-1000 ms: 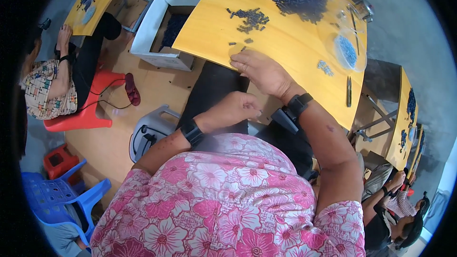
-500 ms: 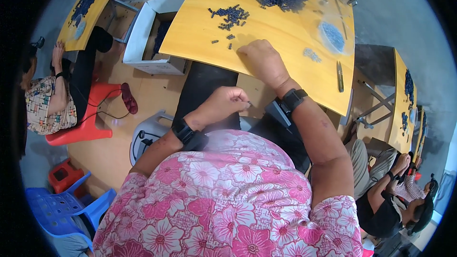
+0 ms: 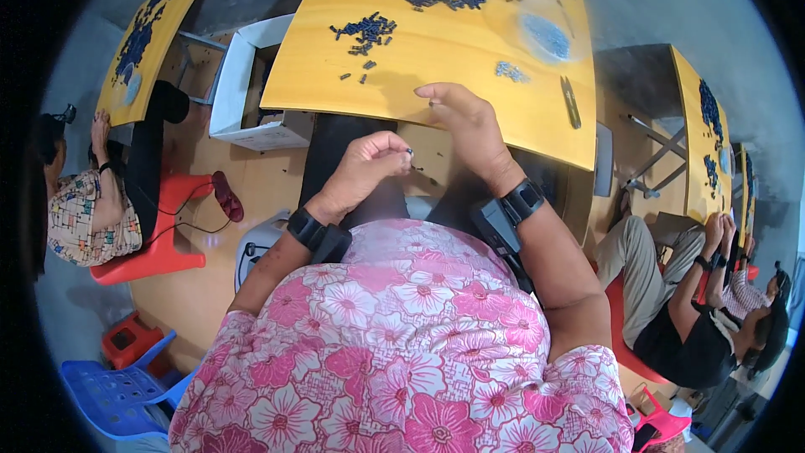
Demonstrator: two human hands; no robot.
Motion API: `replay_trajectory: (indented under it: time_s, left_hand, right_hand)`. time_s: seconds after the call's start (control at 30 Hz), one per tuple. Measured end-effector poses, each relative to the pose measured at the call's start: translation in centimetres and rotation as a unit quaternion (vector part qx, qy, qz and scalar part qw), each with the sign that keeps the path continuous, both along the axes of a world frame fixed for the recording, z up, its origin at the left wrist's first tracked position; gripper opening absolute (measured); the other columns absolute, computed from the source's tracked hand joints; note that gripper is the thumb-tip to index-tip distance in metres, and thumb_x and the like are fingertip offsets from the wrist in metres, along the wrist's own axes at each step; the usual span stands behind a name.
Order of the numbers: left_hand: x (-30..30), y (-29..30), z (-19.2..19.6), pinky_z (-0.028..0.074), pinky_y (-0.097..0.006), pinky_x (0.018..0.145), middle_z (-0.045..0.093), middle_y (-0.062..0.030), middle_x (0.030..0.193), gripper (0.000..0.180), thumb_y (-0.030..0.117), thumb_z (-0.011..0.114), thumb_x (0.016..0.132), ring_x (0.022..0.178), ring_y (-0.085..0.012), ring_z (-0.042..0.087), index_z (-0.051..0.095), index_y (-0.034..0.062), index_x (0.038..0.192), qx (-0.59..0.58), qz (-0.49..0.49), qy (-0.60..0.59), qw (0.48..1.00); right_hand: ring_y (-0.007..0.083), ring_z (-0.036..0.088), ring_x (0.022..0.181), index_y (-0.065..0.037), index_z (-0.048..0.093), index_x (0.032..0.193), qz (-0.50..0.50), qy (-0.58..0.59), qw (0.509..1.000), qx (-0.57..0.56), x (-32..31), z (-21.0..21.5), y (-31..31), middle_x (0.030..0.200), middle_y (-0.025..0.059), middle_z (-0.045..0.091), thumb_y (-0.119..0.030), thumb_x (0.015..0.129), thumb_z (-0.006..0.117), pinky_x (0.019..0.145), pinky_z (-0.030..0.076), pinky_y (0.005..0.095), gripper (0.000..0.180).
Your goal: The person is seen assembling small rubber and plastic components onto a table.
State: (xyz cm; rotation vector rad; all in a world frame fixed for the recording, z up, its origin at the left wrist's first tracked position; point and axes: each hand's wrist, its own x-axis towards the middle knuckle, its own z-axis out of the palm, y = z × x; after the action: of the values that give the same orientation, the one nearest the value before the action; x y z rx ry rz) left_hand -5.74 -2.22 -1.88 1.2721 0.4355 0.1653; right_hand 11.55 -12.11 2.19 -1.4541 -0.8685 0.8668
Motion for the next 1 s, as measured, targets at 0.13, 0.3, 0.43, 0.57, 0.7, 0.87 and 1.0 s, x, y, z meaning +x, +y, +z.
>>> replay_trajectory:
  time_s: [0.13, 0.3, 0.43, 0.57, 0.7, 0.87, 1.0]
  left_hand:
    - [0.4, -0.2, 1.5, 0.048, -0.022, 0.073, 0.06, 0.0009, 0.081, 0.009, 0.012, 0.06, 0.09, 0.077, -0.0058, 0.057, 0.061, 0.0031, 0.093, 0.009, -0.007, -0.038, 0.999]
    - [0.7, -0.8, 3.6, 0.05, -0.024, 0.076, 0.06, 0.0001, 0.082, 0.01, 0.012, 0.059, 0.092, 0.077, -0.0065, 0.057, 0.06, 0.0023, 0.095, -0.003, -0.013, -0.065, 0.998]
    - [1.1, -1.2, 5.1, 0.05, -0.023, 0.075, 0.06, 0.0001, 0.083, 0.01, 0.012, 0.059, 0.092, 0.076, -0.007, 0.058, 0.061, 0.0027, 0.096, 0.019, -0.035, -0.075, 0.996]
    - [1.4, -1.4, 6.0, 0.049, -0.023, 0.074, 0.061, -0.0004, 0.083, 0.01, 0.012, 0.06, 0.092, 0.076, -0.0076, 0.059, 0.061, 0.0028, 0.096, 0.034, -0.043, -0.085, 0.995]
    - [1.4, -1.4, 6.5, 0.049, -0.023, 0.074, 0.061, -0.0006, 0.083, 0.01, 0.011, 0.06, 0.091, 0.077, -0.0076, 0.059, 0.061, 0.0028, 0.097, 0.031, -0.047, -0.1, 0.993]
    - [1.2, -1.4, 6.6, 0.049, -0.023, 0.074, 0.061, -0.0005, 0.084, 0.01, 0.01, 0.06, 0.091, 0.077, -0.0075, 0.059, 0.061, 0.0028, 0.097, 0.047, -0.056, -0.097, 0.993]
    - [1.0, -1.1, 6.8, 0.049, -0.022, 0.075, 0.062, -0.0003, 0.085, 0.01, 0.011, 0.06, 0.091, 0.078, -0.0072, 0.059, 0.061, 0.003, 0.097, 0.057, -0.064, -0.1, 0.991]
  right_hand:
    - [0.0112, 0.057, 0.085, -0.002, 0.061, 0.11, -0.008, 0.056, 0.998, -0.015, -0.6, 1.6, -2.3, 0.097, 0.0018, 0.061, -0.003, 0.092, 0.051, 0.083, 0.047, 0.0258, 0.021]
    - [0.0125, 0.058, 0.083, -0.002, 0.063, 0.102, -0.006, 0.238, 0.969, 0.073, -1.5, 1.8, -4.2, 0.092, 0.0028, 0.061, -0.001, 0.091, 0.051, 0.081, 0.048, 0.0276, 0.016]
    - [0.0132, 0.059, 0.082, -0.003, 0.063, 0.101, -0.009, 0.286, 0.951, 0.117, -2.0, 2.6, -5.2, 0.09, 0.0028, 0.061, -0.001, 0.091, 0.051, 0.082, 0.049, 0.0288, 0.015]
    - [0.0135, 0.059, 0.084, -0.001, 0.063, 0.104, -0.031, 0.312, 0.941, 0.123, -2.0, 2.9, -6.0, 0.093, 0.0046, 0.062, -0.001, 0.091, 0.053, 0.083, 0.05, 0.0286, 0.017]
    - [0.0141, 0.06, 0.085, 0.0, 0.064, 0.107, -0.045, 0.298, 0.947, 0.114, -2.2, 3.6, -6.4, 0.094, 0.0051, 0.062, 0.0, 0.088, 0.057, 0.083, 0.051, 0.029, 0.02]
    - [0.0139, 0.06, 0.085, 0.0, 0.065, 0.108, -0.06, 0.28, 0.953, 0.103, -2.9, 4.3, -6.1, 0.095, 0.0049, 0.062, 0.001, 0.087, 0.058, 0.083, 0.051, 0.0287, 0.022]
    - [0.0142, 0.061, 0.084, 0.0, 0.064, 0.107, -0.057, 0.264, 0.956, 0.112, -3.2, 4.8, -5.9, 0.096, 0.0051, 0.063, 0.001, 0.086, 0.059, 0.082, 0.051, 0.0276, 0.022]
